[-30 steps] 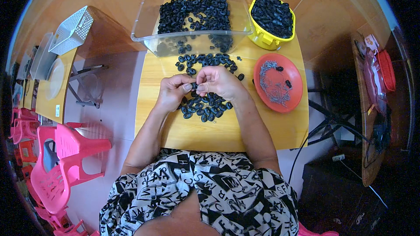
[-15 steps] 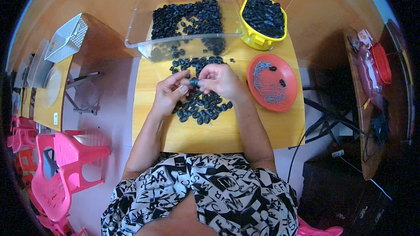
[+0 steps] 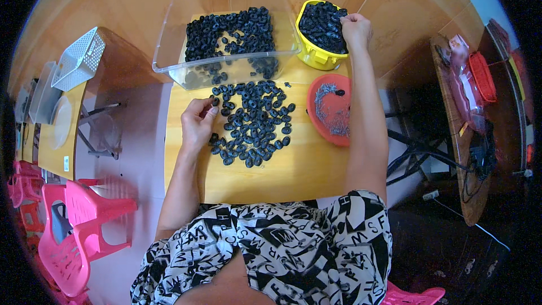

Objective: The person assembles small components by picking pins from a plate and inserting them into black plastic pieces by hand.

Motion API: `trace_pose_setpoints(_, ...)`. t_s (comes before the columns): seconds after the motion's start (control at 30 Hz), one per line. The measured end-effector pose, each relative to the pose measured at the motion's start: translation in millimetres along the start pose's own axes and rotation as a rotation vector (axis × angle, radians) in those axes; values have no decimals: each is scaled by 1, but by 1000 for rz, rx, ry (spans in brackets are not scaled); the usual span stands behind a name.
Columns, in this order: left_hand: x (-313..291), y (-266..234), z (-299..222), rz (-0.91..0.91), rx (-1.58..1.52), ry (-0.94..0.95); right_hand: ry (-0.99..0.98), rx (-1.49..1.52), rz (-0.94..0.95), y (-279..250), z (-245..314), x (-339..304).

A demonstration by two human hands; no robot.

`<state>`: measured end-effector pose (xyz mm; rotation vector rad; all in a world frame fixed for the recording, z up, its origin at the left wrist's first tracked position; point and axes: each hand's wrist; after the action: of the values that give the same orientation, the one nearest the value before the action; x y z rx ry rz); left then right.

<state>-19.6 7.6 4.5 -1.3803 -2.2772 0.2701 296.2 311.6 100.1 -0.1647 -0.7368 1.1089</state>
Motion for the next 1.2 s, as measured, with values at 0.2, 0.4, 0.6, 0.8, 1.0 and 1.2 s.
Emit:
trace_pose_setpoints(0.2,3,-2,11,-7,183,62,73,-163,152,0,-21,6)
trace_pose_setpoints(0.4,5,-8,24,-138,431,37,4,-304,332,-63,14,-85)
trace_pose_setpoints(0.6,9,-1,25,-126,440,81,-127,-399,678,-97,-20,-171)
trace_pose_setpoints(0.8,8,5,17,-10,546,193,-397,-468,680,-88,-41,-191)
trace_pose_setpoints(1.0,6,8,23,-14,498,214,-160,-306,636,-90,-26,-194)
trace_pose_setpoints(1.2,7,5,19,-6,478,279,7,-83,580,-93,-24,-185)
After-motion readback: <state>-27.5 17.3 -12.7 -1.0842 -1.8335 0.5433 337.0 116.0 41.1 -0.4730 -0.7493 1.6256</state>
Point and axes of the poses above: each hand's wrist, its own x-axis towards the middle knuckle, its own y-axis out of the palm, z = x × y, and after that the axes turned 5 degrees about x, right-handed
